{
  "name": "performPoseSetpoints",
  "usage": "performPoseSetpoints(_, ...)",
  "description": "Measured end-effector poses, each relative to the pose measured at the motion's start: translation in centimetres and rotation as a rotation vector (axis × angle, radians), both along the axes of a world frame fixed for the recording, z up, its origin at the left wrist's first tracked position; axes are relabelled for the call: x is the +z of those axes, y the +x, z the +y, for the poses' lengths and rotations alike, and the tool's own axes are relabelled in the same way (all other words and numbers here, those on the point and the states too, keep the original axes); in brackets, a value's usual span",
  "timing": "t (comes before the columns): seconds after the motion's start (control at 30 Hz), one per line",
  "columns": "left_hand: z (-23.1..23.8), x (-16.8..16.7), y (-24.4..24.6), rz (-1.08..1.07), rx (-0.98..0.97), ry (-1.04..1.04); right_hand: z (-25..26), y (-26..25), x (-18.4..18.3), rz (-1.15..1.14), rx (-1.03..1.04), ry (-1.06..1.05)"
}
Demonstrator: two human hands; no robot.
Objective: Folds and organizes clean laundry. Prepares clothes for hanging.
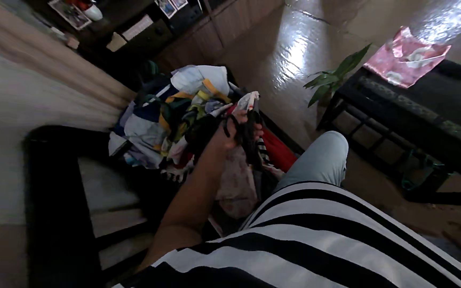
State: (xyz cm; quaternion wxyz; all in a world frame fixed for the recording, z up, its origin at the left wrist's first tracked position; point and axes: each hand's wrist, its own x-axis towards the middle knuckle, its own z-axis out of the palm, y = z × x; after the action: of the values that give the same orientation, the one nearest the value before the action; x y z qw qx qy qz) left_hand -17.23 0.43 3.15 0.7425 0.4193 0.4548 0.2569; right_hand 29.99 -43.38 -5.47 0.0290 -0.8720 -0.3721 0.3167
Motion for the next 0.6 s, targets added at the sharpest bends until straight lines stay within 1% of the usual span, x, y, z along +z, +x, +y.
performPoseSetpoints(0.1,-1.9,-1.6,2.1,-0.031,0.068,-0.024,6.6,-1.8,4.7,0.179,0.174,0.196)
performPoseSetpoints(0.17,-2.7,-2.1,3.3,-0.024,0.120,-0.047,11.7,-4.2,7.3,0.243,0.391,0.256)
performPoseSetpoints(0.23,-3.7,-1.8,4.7,0.000,0.152,-0.040,17.0,-8.3,9.6,0.336,0.625,0.273)
performPoseSetpoints(0.27,-4.2,-1.6,5.3,0.018,0.161,-0.025,19.6,-10.8,10.1,0.384,0.731,0.272)
performPoseSetpoints(0.33,-4.9,-1.8,5.6,0.033,0.139,0.034,24.2,-15.9,10.4,0.479,0.822,0.226)
performPoseSetpoints(0.4,-5.1,-2.4,5.4,0.055,0.075,0.125,27.8,-20.2,9.4,0.529,0.774,0.277)
performPoseSetpoints(0.47,-5.2,-2.7,5.5,0.124,0.061,0.169,30.0,-23.2,8.2,0.597,0.636,0.387)
performPoseSetpoints(0.53,-5.3,-3.1,5.5,0.207,0.046,0.198,30.9,-24.6,8.1,0.698,0.544,0.376)
performPoseSetpoints(0.6,-5.4,-3.2,5.3,0.268,0.009,0.217,31.1,-24.8,8.0,0.733,0.521,0.336)
